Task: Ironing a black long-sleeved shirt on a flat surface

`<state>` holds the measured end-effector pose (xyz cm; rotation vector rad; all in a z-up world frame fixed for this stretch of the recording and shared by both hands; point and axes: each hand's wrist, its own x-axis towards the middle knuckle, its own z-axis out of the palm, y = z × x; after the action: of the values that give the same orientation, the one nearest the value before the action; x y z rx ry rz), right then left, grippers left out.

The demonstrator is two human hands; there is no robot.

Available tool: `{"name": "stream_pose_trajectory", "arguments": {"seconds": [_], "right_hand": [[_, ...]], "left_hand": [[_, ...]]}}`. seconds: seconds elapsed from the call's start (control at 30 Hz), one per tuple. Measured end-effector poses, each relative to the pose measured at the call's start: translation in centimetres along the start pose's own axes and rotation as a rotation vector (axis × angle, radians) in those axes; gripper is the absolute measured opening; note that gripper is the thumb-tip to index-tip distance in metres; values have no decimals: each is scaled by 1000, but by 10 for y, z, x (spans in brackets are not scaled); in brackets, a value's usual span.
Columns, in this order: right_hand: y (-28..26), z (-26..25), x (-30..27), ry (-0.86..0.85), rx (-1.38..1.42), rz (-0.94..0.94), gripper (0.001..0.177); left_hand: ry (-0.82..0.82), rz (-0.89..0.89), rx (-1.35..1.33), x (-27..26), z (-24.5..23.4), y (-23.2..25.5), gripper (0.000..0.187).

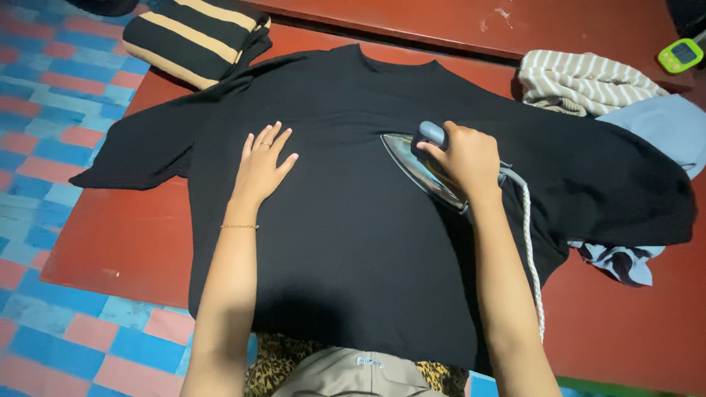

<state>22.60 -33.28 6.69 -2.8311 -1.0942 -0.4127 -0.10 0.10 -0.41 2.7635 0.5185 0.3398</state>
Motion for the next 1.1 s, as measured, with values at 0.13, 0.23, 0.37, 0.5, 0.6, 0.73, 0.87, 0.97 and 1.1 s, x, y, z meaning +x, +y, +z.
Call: {"name": "stream_pose_trajectory", "arguments": {"seconds": [0.13, 0.23, 0.37, 0.5, 0.6, 0.73, 0.87, 0.97, 1.1], "right_hand": [[0, -3, -1, 12, -17, -44, 49], [0, -1, -1, 23, -25, -40, 51], [-2, -7, -2, -19, 11, -32, 53], [-1, -10, 5, -20, 0, -47, 51], [1, -1, 1, -25, -9, -58, 51], [1, -1, 0, 23, -47, -76, 53], [-4, -12, 1, 13, -36, -57, 50], [-2, -16, 3, -21, 25, -62, 47], [-1, -2, 2, -6, 41, -58, 48]], "left_hand": [[25, 18, -9, 1, -3, -5, 52], [111, -44, 67, -4, -13, -25, 54], [151, -183, 53, -9, -23, -39, 65], [239, -77, 98, 23, -38, 4, 60], [226, 181, 86, 71, -3, 45, 52], [102, 492, -150, 148, 47, 108, 34], [-31, 524, -353, 212, 107, 142, 36], [-218, 424, -45, 240, 126, 150, 49], [-391, 348, -18, 245, 112, 152, 56]]}}
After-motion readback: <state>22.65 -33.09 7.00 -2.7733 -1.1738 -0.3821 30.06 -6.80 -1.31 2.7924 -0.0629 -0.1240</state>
